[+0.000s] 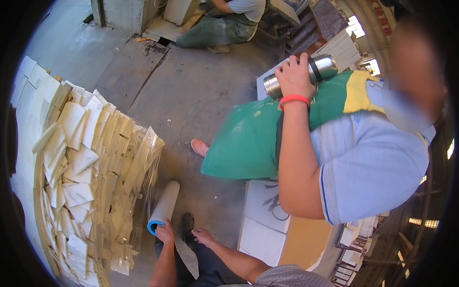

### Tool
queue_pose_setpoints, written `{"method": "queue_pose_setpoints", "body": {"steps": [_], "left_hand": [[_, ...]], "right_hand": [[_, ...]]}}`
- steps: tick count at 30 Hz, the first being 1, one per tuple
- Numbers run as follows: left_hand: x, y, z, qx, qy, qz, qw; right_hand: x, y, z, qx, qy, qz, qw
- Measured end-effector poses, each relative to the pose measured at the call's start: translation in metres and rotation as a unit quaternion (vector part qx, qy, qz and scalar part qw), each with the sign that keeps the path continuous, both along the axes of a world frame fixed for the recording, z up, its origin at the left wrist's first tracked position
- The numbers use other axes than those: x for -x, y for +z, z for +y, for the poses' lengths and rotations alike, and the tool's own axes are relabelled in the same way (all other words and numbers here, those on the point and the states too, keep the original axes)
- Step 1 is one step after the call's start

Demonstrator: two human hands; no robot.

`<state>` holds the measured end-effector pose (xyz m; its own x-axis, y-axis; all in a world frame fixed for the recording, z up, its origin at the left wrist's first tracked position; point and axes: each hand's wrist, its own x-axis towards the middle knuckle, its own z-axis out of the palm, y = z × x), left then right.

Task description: The person retrieves a roll of stretch wrap, walks to a pallet stacked with white rectangular tiles, and wraps the pallet by circling the roll around the load multiple times. The person tears off the wrap and finishes securing the pallet.

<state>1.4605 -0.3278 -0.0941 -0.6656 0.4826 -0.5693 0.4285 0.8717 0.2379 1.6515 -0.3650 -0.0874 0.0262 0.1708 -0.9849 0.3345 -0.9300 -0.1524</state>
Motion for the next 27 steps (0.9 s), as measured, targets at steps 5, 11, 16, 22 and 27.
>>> {"method": "queue_pose_setpoints", "body": {"steps": [5,11,16,22,27], "left_hand": [[0.020,0.014,-0.060,-0.118,-0.351,-0.027,0.929],[0.030,0.024,-0.093,-0.114,-0.560,0.028,0.820],[-0.005,0.024,-0.098,-0.035,-0.267,-0.011,0.963],[-0.010,0.015,-0.122,0.003,-0.141,-0.003,0.990],[0.060,0.014,-0.196,-0.076,-0.439,-0.039,0.895]], "right_hand": [[-0.029,0.000,-0.021,-0.009,0.005,0.028,1.000],[-0.108,0.017,-0.071,-0.010,0.028,-0.028,0.999],[-0.182,0.002,-0.128,-0.052,0.041,-0.029,0.997],[-0.195,0.000,-0.172,-0.071,-0.059,-0.020,0.995],[-0.148,0.008,-0.188,-0.030,-0.044,-0.071,0.996]]}}
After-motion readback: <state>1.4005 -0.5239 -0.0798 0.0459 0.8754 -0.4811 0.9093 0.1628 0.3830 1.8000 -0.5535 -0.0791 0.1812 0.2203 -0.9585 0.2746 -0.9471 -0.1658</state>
